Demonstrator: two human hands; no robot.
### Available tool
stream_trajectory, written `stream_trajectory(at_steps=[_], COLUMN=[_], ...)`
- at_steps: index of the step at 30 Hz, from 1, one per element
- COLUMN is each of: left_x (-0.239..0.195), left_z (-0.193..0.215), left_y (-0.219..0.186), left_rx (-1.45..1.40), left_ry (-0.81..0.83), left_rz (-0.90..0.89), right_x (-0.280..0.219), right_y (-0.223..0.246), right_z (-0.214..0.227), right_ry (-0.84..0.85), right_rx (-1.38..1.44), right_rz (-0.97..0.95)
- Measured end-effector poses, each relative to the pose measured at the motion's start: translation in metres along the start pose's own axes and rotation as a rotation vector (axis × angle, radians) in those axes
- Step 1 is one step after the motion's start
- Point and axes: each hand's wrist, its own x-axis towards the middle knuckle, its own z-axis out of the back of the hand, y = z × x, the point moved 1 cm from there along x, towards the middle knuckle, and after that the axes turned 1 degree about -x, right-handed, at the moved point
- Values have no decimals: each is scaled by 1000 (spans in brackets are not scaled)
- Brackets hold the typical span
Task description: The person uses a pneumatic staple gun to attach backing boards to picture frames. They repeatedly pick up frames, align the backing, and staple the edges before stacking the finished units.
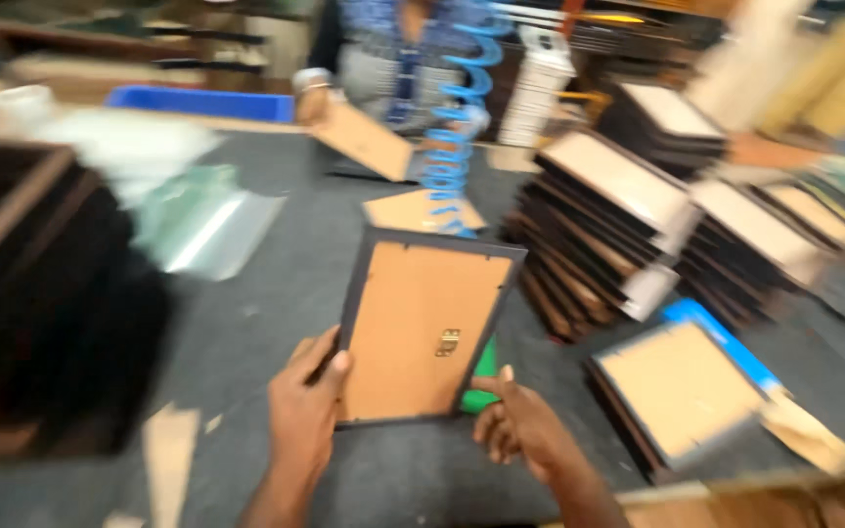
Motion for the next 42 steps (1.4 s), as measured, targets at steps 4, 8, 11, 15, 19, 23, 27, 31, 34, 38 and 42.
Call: stream_trajectory(at_steps=[4,8,11,15,19,23,27,31,34,38,42], left_x=[-1,-7,-3,-12,-3,60,132,105,81,64,71], left_z=[-44,-86,-103,-123,-127,-74,9,51,69,79,68], left_y=[32,10,19,15,39,203,411,434,428,436,465], left_rx=[54,41,163,292,322,422,543,595,657,734,805], left_ry=[198,603,678,778,644,552,774,728,680,622,568], left_rz=[-362,-868,-890,-909,-843,-769,-397,-469,-528,-615,-719], right_x=[-63,-88,-108,-127,-123,-95,-76,-36,-10,0,-16], right_y=[9,-9,2,-13,-16,-38,-49,-75,-98,-113,-108], right_z=[31,97,117,134,171,235,259,291,301,308,311], right_ry=[124,-67,-97,46,-195,-777,-1199,-1119,-1070,-1131,-1172], right_rx=[369,679,784,702,566,645,577,582,625,454,245], right_rz=[50,189,205,323,334,477,514,346,337,415,328])
